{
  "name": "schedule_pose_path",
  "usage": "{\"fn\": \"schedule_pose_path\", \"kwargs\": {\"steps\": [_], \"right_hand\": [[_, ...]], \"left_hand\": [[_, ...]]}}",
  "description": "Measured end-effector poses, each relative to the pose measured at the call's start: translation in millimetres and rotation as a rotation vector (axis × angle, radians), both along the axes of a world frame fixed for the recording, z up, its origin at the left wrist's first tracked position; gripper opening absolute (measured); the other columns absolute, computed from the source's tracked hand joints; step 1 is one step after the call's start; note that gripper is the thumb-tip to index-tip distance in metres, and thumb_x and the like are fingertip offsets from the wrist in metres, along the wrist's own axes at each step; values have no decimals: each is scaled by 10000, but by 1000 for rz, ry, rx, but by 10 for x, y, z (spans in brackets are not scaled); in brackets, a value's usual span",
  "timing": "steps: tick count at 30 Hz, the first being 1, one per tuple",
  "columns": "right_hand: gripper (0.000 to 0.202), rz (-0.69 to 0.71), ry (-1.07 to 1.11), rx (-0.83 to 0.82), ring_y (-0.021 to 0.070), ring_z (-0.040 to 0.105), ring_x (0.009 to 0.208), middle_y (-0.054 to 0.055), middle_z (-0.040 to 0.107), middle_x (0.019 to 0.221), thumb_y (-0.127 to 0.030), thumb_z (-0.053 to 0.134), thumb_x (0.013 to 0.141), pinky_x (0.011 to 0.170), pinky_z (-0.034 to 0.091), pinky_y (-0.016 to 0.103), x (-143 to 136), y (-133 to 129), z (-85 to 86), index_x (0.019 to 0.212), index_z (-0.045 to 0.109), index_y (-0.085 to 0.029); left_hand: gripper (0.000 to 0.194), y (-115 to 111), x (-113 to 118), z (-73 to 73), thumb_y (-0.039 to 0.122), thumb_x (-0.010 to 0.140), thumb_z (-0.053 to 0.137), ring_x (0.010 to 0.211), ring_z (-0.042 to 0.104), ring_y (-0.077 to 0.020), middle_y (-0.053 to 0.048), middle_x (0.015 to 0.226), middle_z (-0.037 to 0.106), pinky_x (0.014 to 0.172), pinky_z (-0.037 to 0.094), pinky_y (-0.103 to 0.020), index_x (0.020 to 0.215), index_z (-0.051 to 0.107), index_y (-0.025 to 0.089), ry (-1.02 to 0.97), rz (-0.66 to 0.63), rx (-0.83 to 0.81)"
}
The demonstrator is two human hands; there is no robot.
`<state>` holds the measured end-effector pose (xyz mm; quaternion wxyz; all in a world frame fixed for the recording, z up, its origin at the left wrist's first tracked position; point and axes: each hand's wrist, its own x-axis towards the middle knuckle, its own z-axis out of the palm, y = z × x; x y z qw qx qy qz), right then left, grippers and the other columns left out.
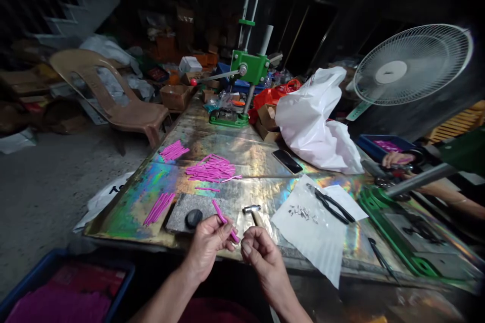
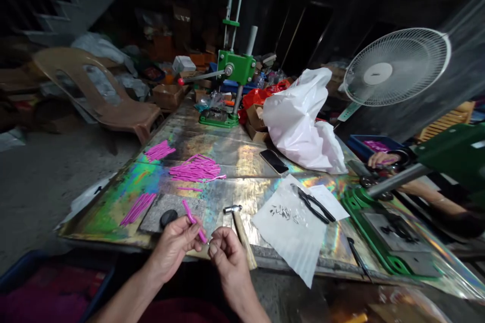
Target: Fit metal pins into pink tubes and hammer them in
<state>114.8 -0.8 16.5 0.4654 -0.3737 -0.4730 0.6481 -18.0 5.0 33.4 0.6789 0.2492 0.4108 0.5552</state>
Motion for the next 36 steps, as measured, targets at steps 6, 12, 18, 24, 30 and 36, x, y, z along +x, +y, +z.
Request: {"fn": "schedule_pose_path", "kwargs": {"steps": [6, 12, 18, 24, 30, 36], "right_hand": [[182, 5, -7, -16, 83, 314, 525, -60, 379, 602, -335, 576, 728, 492, 256, 211, -18, -20, 30, 771, 460, -201], [185, 5, -8, -25, 83, 319, 534, -58, 383, 609, -333, 580, 725, 499, 261, 213, -21, -31, 48, 762, 459, -199], [192, -10, 19, -34, 81, 325, 528, -60, 395, 604, -329, 593, 715, 494, 257, 212, -17, -40, 22, 757, 454, -204], [196, -37, 56, -61, 71, 319, 484, -76, 384, 558, -323, 602, 709, 463, 249, 203, -21, -38, -34, 756, 452, -206], [214, -40, 93, -124, 69, 334, 449, -84, 392, 525, -329, 610, 698, 455, 252, 208, -39, -47, -16, 757, 445, -206], [214, -71, 107, -128, 66, 335, 445, -89, 389, 519, -325, 615, 697, 452, 252, 205, -61, -46, -33, 749, 444, -207]], "left_hand": [[215, -29, 0, -1, 283, 617, 690, 496, 520, -79, 5, 583, 583, 463, 429, -180, 689, 560, 127, -32, 1, -11], [218, -52, 29, -22, 288, 617, 691, 505, 512, -82, 7, 588, 568, 466, 427, -185, 674, 554, 129, -44, 3, -7], [208, -58, 53, -54, 302, 649, 666, 490, 483, -70, 12, 581, 562, 462, 406, -180, 676, 551, 131, 2, -1, 28], [224, -46, 88, -65, 318, 642, 668, 471, 440, -65, 22, 533, 535, 408, 344, -158, 644, 549, 128, 26, 32, 47], [241, -54, 97, -78, 343, 628, 670, 481, 450, -81, 23, 534, 531, 397, 331, -162, 649, 549, 136, 69, 47, 29], [227, -55, 103, -119, 341, 641, 654, 420, 417, -59, 35, 527, 536, 410, 332, -171, 647, 553, 138, 149, 47, 88]]}}
